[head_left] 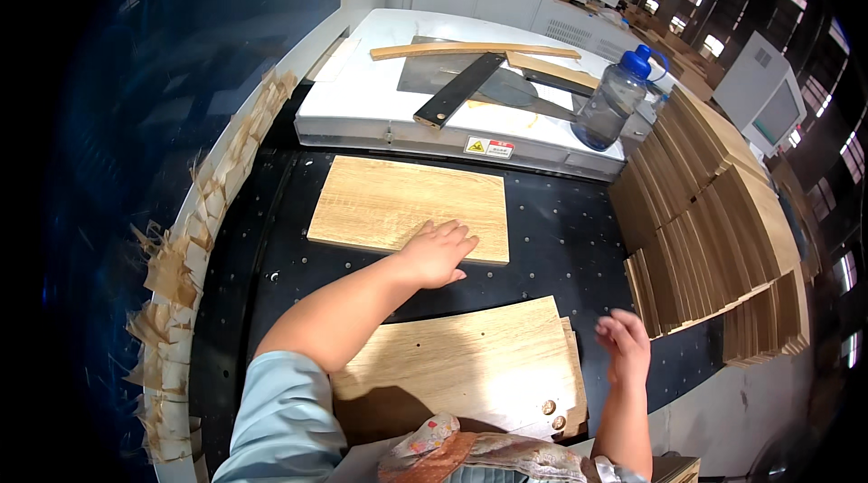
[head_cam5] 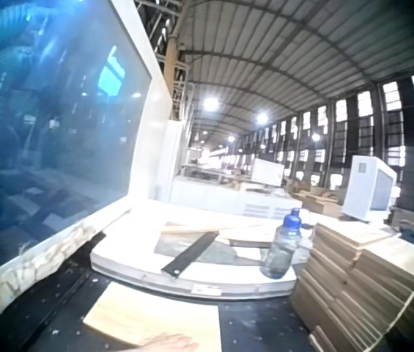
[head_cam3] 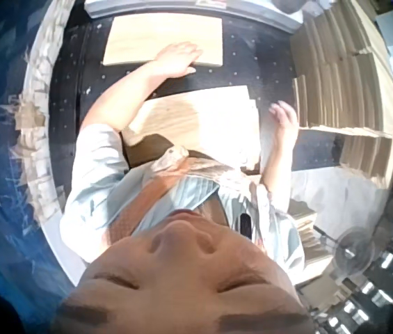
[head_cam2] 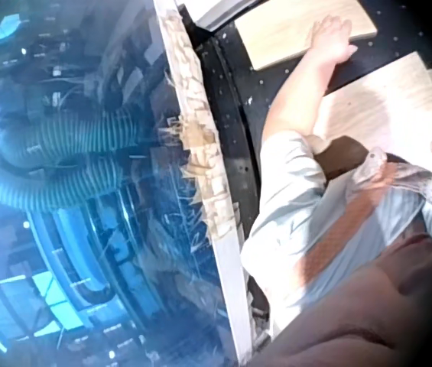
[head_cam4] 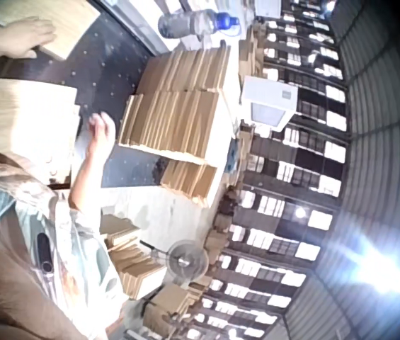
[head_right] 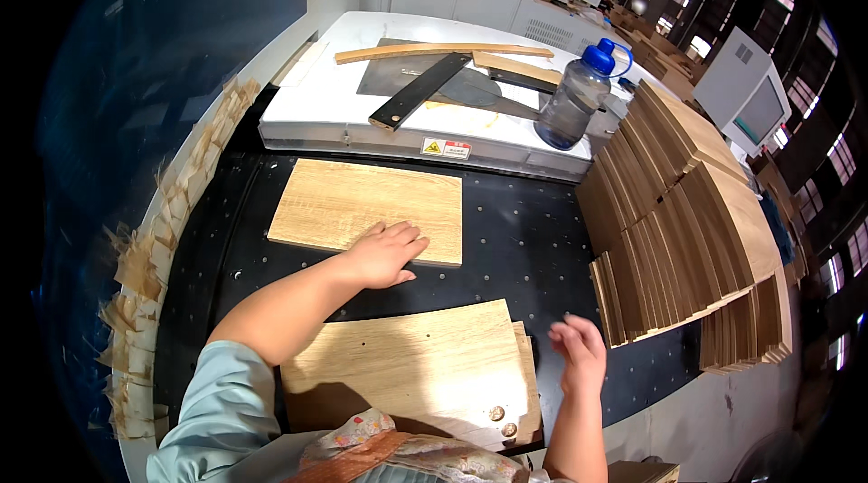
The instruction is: The person picks up rectangular wood panels one at a time from a large stack, turning each one over to look at both sides before placing it onto a workspace table.
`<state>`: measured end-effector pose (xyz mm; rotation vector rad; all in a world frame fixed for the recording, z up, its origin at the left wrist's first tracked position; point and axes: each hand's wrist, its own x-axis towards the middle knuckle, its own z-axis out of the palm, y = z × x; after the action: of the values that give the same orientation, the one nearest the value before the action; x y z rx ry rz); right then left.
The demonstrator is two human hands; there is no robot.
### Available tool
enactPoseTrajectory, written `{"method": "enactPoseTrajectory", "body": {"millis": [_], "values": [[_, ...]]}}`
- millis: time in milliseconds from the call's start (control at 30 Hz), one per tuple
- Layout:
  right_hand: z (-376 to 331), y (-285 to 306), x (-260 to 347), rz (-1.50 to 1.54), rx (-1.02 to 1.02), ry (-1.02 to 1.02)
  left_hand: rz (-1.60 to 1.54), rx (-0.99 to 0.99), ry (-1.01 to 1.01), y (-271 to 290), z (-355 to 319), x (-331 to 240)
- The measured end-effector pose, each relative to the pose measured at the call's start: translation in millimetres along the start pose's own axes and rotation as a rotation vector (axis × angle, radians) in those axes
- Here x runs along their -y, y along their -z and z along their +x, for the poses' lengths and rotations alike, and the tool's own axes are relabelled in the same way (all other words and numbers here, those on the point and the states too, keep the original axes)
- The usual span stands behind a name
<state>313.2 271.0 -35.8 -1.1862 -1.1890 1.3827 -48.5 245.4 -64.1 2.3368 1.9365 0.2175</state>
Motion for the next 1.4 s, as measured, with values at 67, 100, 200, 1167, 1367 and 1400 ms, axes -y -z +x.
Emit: {"method": "enactPoseTrajectory", "body": {"millis": [67, 100, 200, 1167, 1367, 1400], "values": [[-6, 44, -36, -0.236, -0.159, 0.106, 0.066, 0.053, -0.003, -7, 14, 5], [-12, 65, -57, -0.416, -0.201, 0.196, 0.087, 0.051, -0.006, -12, 19, 7], [-49, 80, -77, -0.960, -0.194, 0.371, 0.100, 0.027, 0.011, -13, 12, 25], [-64, 74, -81, -1.184, -0.082, 0.481, 0.073, 0.014, 0.126, -20, 26, 87], [-61, 76, -83, -1.165, -0.067, 0.518, 0.029, 0.056, 0.125, -10, 3, 115], [-61, 77, -82, -1.163, -0.068, 0.528, 0.036, 0.064, 0.146, -9, 3, 113]]}}
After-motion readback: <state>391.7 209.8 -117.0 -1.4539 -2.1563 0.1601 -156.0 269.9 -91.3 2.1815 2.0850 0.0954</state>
